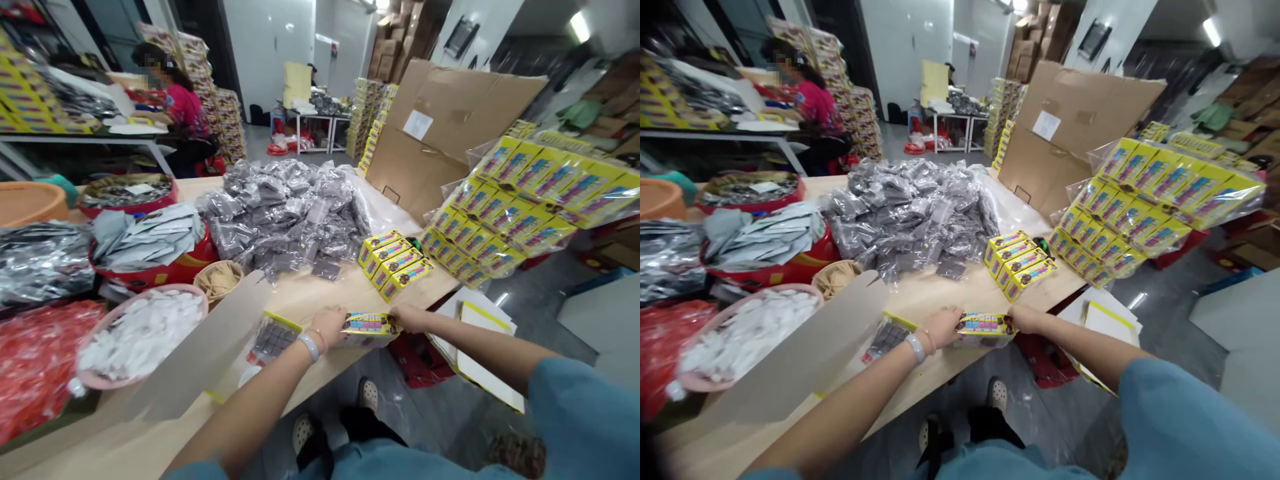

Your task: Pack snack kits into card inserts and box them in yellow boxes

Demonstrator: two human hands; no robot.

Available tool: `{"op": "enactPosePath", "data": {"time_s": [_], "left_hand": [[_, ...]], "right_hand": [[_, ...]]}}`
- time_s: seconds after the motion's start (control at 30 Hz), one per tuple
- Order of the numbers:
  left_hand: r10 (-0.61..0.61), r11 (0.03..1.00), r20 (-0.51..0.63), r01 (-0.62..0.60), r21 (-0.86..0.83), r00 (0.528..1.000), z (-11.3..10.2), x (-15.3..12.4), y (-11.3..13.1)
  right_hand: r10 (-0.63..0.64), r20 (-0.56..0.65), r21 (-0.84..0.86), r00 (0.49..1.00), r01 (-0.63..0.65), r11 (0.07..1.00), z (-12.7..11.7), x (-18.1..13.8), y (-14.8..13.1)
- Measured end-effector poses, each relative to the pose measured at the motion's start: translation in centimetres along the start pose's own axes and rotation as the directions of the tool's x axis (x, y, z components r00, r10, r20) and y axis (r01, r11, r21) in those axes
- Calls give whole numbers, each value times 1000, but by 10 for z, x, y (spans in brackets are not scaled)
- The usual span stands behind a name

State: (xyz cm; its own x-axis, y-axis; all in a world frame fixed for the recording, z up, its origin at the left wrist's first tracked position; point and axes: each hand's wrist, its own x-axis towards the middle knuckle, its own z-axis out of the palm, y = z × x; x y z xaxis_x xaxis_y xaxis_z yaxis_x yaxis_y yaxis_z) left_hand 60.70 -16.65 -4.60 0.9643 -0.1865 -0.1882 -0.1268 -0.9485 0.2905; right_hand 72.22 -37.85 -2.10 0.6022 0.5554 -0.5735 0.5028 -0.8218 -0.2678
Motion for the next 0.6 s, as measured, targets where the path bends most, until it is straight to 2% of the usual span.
{"op": "enactPosePath", "data": {"time_s": [0.1, 0.17, 0.23, 0.3, 0.37, 0.43, 0.47, 0.5, 0.53, 0.6], "left_hand": [[-13, 1000, 38, 12, 27, 999, -4, 6, 5], [-15, 999, 63, 12, 48, 998, -6, 14, 11], [65, 996, 83, -69, 51, 994, -4, 23, 16], [196, 980, 65, -198, 23, 979, 4, 28, 17], [286, 958, 18, -286, -2, 958, 16, 26, 13], [289, 957, -22, -289, 3, 957, 24, 20, 8], [267, 964, -29, -267, 5, 963, 25, 18, 9], [231, 973, -32, -231, 2, 972, 24, 20, 14], [195, 981, -40, -196, -7, 980, 21, 25, 24], [155, 987, -76, -158, -30, 985, 15, 52, 60]], "right_hand": [[-44, -51, -11, 998, 44, 999, 4, 0, 0], [-158, -24, -39, 987, 157, 987, 11, 1, -4], [-259, -60, -129, 964, 249, 960, 27, 3, -14], [-288, -182, -241, 940, 242, 940, 50, 4, -27], [-308, -291, -279, 906, 228, 933, 71, 3, -32], [-386, -359, -245, 850, 314, 917, 78, 1, -17], [-394, -420, -203, 817, 338, 919, 74, -1, -1], [-350, -503, -140, 790, 325, 935, 65, -2, 22], [-240, -596, -44, 766, 267, 963, 51, -1, 51], [121, -696, 251, 707, 81, 965, 10, 10, 116]]}}
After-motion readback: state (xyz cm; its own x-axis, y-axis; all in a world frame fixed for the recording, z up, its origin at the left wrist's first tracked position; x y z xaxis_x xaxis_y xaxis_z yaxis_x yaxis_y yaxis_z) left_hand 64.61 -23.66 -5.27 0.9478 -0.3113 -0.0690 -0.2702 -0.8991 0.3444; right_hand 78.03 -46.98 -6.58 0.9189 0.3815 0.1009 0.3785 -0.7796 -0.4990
